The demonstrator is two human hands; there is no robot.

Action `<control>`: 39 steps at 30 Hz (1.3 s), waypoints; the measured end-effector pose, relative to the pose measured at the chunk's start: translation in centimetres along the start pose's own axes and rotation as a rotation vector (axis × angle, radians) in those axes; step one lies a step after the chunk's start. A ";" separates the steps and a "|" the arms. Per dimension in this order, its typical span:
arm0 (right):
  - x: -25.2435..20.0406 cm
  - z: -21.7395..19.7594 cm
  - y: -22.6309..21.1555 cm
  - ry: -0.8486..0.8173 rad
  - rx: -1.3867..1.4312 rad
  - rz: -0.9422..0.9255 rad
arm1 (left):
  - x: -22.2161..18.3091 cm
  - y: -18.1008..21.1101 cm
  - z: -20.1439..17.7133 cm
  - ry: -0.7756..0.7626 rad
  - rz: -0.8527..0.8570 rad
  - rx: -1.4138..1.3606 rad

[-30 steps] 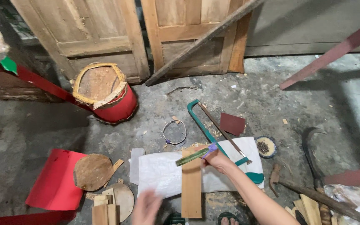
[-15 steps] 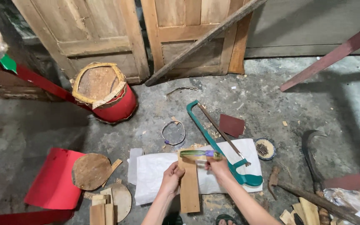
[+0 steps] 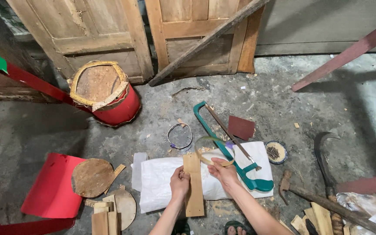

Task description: Repairing a wooden instrument component using a hammer and small tools while sitting on the floor.

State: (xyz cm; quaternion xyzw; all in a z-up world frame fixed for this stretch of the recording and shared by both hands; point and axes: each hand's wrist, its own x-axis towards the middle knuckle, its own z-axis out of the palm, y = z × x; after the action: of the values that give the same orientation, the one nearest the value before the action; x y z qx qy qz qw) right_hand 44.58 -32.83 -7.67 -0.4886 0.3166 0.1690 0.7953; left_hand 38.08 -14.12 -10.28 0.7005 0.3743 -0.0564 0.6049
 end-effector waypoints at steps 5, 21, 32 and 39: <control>0.2 1.5 0.2 -0.027 -0.138 -0.073 | -0.8 1.4 -0.7 -0.095 0.062 0.201; -5.9 5.7 -6.6 0.120 -0.355 0.107 | -3.2 0.0 -0.9 -0.298 0.028 0.021; -1.8 2.1 -0.4 0.116 -0.516 -0.064 | -3.1 -0.8 -0.3 -0.268 0.140 0.105; -0.7 0.7 1.9 0.080 -0.696 -0.256 | -6.1 3.2 -0.7 -0.105 0.271 0.501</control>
State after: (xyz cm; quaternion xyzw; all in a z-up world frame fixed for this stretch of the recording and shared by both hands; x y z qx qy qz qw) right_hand 43.14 -31.30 -8.28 -0.7715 0.2076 0.1465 0.5833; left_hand 35.35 -16.20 -4.28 0.8678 0.2200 -0.1019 0.4337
